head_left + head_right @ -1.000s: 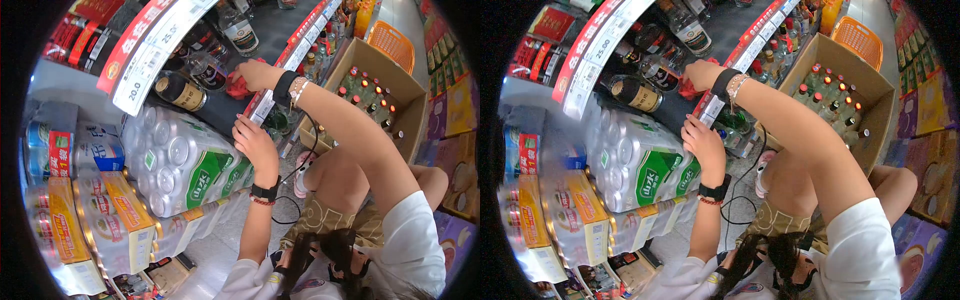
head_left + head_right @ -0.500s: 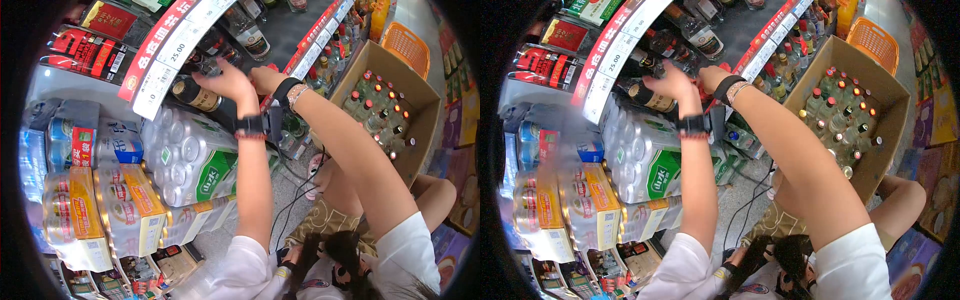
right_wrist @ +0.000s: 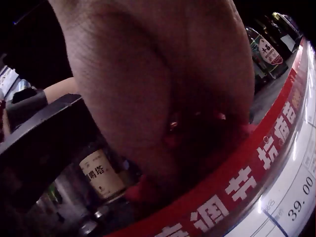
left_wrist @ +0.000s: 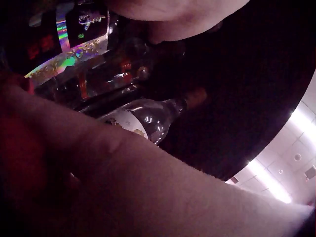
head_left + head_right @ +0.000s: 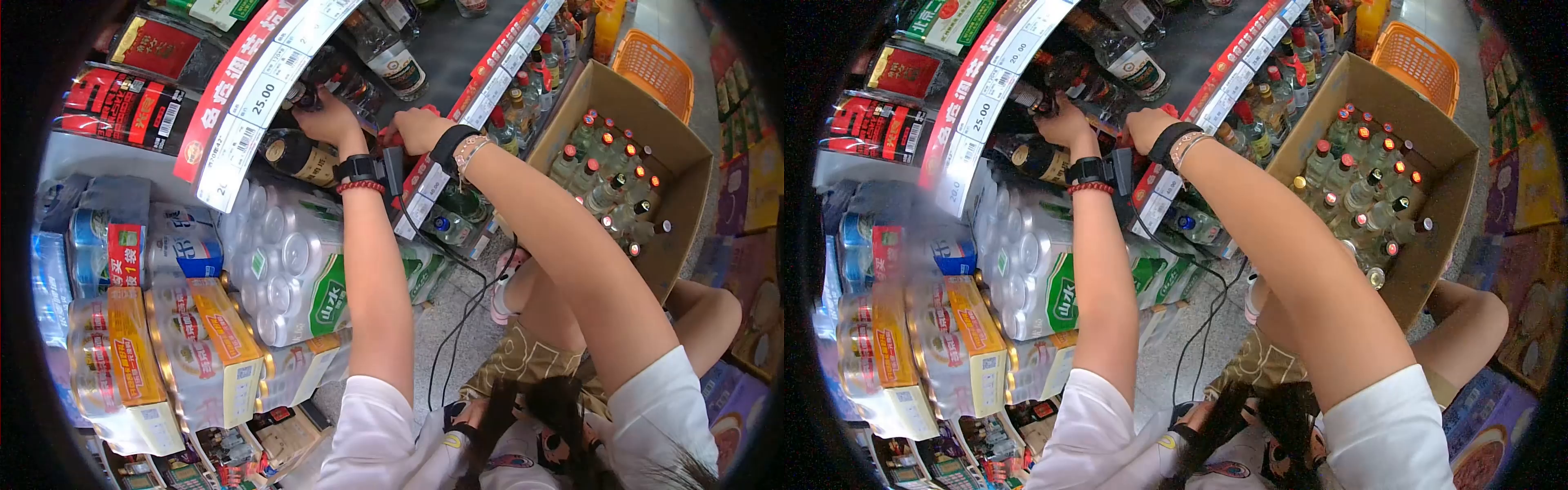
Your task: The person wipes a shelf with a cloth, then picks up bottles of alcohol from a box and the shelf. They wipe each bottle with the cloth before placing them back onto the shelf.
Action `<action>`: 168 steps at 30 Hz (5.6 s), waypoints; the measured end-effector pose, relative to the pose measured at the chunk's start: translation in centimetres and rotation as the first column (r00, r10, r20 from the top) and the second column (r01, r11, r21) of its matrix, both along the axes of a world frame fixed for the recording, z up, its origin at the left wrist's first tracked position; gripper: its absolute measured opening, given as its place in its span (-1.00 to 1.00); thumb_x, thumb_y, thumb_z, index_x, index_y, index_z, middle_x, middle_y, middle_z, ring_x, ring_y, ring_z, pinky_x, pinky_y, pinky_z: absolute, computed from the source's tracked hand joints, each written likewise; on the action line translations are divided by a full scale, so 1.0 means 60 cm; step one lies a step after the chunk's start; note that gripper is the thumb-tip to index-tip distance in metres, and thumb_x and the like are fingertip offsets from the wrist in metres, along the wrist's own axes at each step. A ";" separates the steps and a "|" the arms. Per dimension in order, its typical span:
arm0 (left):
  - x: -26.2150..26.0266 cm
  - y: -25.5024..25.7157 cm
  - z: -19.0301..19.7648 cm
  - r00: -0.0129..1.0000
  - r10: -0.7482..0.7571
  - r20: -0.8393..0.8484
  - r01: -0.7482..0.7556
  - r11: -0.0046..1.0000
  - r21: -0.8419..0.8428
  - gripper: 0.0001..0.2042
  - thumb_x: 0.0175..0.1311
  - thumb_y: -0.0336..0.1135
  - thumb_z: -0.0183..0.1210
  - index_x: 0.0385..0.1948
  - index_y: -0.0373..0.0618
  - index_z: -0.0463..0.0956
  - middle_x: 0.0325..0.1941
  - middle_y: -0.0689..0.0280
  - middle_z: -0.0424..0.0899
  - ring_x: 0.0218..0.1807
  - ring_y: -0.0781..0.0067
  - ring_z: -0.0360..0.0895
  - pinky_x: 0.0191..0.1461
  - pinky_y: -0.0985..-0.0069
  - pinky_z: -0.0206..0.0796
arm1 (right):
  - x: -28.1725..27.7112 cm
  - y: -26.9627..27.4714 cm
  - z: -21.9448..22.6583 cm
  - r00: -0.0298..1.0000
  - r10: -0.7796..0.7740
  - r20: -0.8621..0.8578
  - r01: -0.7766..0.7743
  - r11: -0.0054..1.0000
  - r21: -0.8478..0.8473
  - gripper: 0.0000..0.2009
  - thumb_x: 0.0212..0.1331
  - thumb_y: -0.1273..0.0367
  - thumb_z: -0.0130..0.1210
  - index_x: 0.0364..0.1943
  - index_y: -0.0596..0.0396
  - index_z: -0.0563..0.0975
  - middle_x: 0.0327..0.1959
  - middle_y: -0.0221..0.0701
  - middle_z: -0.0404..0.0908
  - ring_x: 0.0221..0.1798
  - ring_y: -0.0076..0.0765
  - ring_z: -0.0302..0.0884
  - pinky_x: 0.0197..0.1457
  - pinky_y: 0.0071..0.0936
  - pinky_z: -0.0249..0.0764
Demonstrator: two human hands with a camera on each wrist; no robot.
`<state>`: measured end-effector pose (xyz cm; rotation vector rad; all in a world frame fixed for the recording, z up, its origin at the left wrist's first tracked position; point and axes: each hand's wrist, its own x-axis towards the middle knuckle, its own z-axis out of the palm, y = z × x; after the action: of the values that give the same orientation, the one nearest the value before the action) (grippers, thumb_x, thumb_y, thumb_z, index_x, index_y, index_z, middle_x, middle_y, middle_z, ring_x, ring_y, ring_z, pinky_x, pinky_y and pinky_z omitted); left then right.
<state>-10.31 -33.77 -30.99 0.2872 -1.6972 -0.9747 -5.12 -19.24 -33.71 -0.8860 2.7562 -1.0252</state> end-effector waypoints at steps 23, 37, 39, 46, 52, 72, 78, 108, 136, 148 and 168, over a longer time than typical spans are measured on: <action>0.217 0.077 -0.058 0.964 -0.226 -0.142 0.193 0.957 -0.215 -0.87 0.18 -0.49 0.15 -0.44 -0.25 0.35 -0.31 0.16 0.52 -0.16 0.32 0.48 -0.02 0.38 0.30 | -0.018 0.001 -0.037 0.999 0.032 -0.012 -0.033 0.997 -0.071 -0.60 -0.25 0.51 0.11 -0.19 -0.14 0.62 -0.18 -0.10 0.58 -0.05 0.00 0.52 0.02 -0.25 0.45; 0.477 0.143 0.038 0.828 -0.459 -0.322 0.489 0.872 0.015 -0.79 -0.02 -0.40 0.22 -0.71 0.08 0.34 -0.61 0.42 0.58 -0.49 0.45 0.46 0.42 -0.04 -0.33 | -0.046 0.000 -0.069 0.922 0.244 -0.301 -0.283 0.955 -0.091 -0.68 -0.19 0.38 0.14 -0.21 -0.11 0.62 -0.29 -0.15 0.61 -0.12 0.00 0.54 -0.10 -0.19 0.48; 0.514 0.136 0.040 0.773 -0.526 -0.355 0.576 0.816 0.048 -0.78 -0.01 -0.36 0.23 -0.71 0.09 0.34 -0.60 0.46 0.59 -0.50 0.52 0.43 0.41 -0.10 -0.40 | -0.052 -0.003 -0.049 0.923 0.282 -0.262 -0.287 0.958 0.018 -0.61 -0.23 0.42 0.13 -0.17 -0.17 0.61 -0.27 -0.16 0.61 -0.12 0.01 0.54 -0.09 -0.19 0.47; 0.574 0.084 0.024 0.749 -0.614 -0.247 0.648 0.758 0.080 -0.77 -0.06 -0.39 0.30 -0.61 0.09 0.35 -0.62 0.53 0.57 -0.48 0.58 0.41 0.41 -0.12 -0.43 | -0.083 -0.074 -0.014 0.932 0.257 -0.256 -0.199 0.952 0.231 -0.66 -0.17 0.39 0.11 -0.19 -0.24 0.63 -0.26 -0.20 0.62 -0.15 -0.02 0.56 -0.13 -0.18 0.49; 0.599 0.062 0.021 0.768 -0.612 -0.187 0.637 0.759 0.131 -0.76 -0.08 -0.40 0.32 -0.59 0.09 0.35 -0.62 0.53 0.57 -0.47 0.58 0.40 0.41 -0.12 -0.43 | -0.111 -0.152 -0.022 0.929 0.128 -0.348 -0.029 0.961 0.276 -0.75 -0.01 0.32 0.05 -0.23 0.08 0.58 -0.29 -0.23 0.63 -0.17 -0.07 0.58 -0.14 -0.20 0.49; 0.624 0.062 0.033 0.743 -0.668 -0.033 0.657 0.719 0.229 -0.74 -0.10 -0.43 0.34 -0.59 0.03 0.35 -0.58 0.48 0.59 -0.47 0.53 0.44 0.39 -0.11 -0.33 | -0.077 -0.149 -0.035 0.804 0.397 -0.443 -0.260 0.904 0.339 -0.82 -0.09 0.32 0.08 -0.39 0.03 0.61 -0.33 -0.27 0.62 -0.16 -0.04 0.54 -0.13 -0.21 0.47; 0.627 0.057 0.020 0.712 -0.702 0.010 0.689 0.701 0.187 -0.76 -0.10 -0.40 0.35 -0.59 0.01 0.37 -0.59 0.46 0.59 -0.48 0.51 0.45 0.38 -0.12 -0.29 | -0.096 -0.190 -0.065 0.879 0.152 -0.452 0.017 0.937 0.349 -0.79 0.01 0.32 -0.02 -0.34 0.01 0.61 -0.19 -0.34 0.58 -0.04 -0.21 0.49 -0.06 -0.36 0.39; 0.547 0.093 0.066 0.804 -0.584 0.109 0.577 0.811 0.094 -0.78 -0.05 -0.69 0.12 -0.44 -0.12 0.35 -0.43 0.25 0.50 -0.22 0.33 0.46 0.30 0.00 -0.06 | -0.093 -0.053 -0.043 0.947 0.188 -0.260 -0.153 0.977 0.149 -0.65 -0.19 0.48 0.06 -0.25 -0.23 0.64 -0.28 -0.20 0.62 -0.18 -0.04 0.57 -0.08 -0.23 0.48; 0.161 0.053 0.027 0.971 -0.231 -0.058 0.231 0.973 0.006 -0.86 0.02 -0.49 0.24 -0.57 -0.34 0.45 -0.51 0.27 0.58 -0.47 0.51 0.47 -0.32 0.52 0.34 | -0.051 -0.059 -0.054 0.923 -0.322 -0.211 0.332 0.943 0.010 -0.82 -0.02 0.41 0.04 -0.33 0.08 0.60 -0.14 -0.31 0.54 0.01 -0.08 0.39 0.03 -0.24 0.42; 0.068 0.003 0.038 0.975 -0.220 0.034 0.221 0.975 -0.025 -0.72 -0.10 -0.35 0.38 -0.55 -0.41 0.50 -0.51 0.16 0.62 -0.50 0.37 0.54 -0.35 0.41 0.34 | -0.070 -0.058 -0.076 0.938 -0.278 -0.209 0.285 0.958 0.005 -0.80 -0.01 0.40 0.02 -0.30 0.08 0.60 -0.11 -0.32 0.53 0.05 -0.07 0.36 0.01 -0.22 0.44; 0.188 0.073 -0.115 0.902 -0.425 0.070 0.368 0.845 0.389 -0.59 -0.01 -0.59 0.12 -0.09 -0.49 0.22 -0.05 0.03 0.46 -0.07 0.26 0.45 0.06 0.43 0.26 | -0.080 -0.064 -0.080 0.921 -0.309 -0.237 0.318 0.948 0.003 -0.81 -0.05 0.37 0.04 -0.37 0.11 0.61 -0.18 -0.22 0.57 0.00 -0.11 0.45 0.04 -0.25 0.36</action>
<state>0.95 -29.41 -37.91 0.2623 -1.7420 -1.6276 -9.95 -23.09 -38.51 -0.6037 3.1847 -0.9527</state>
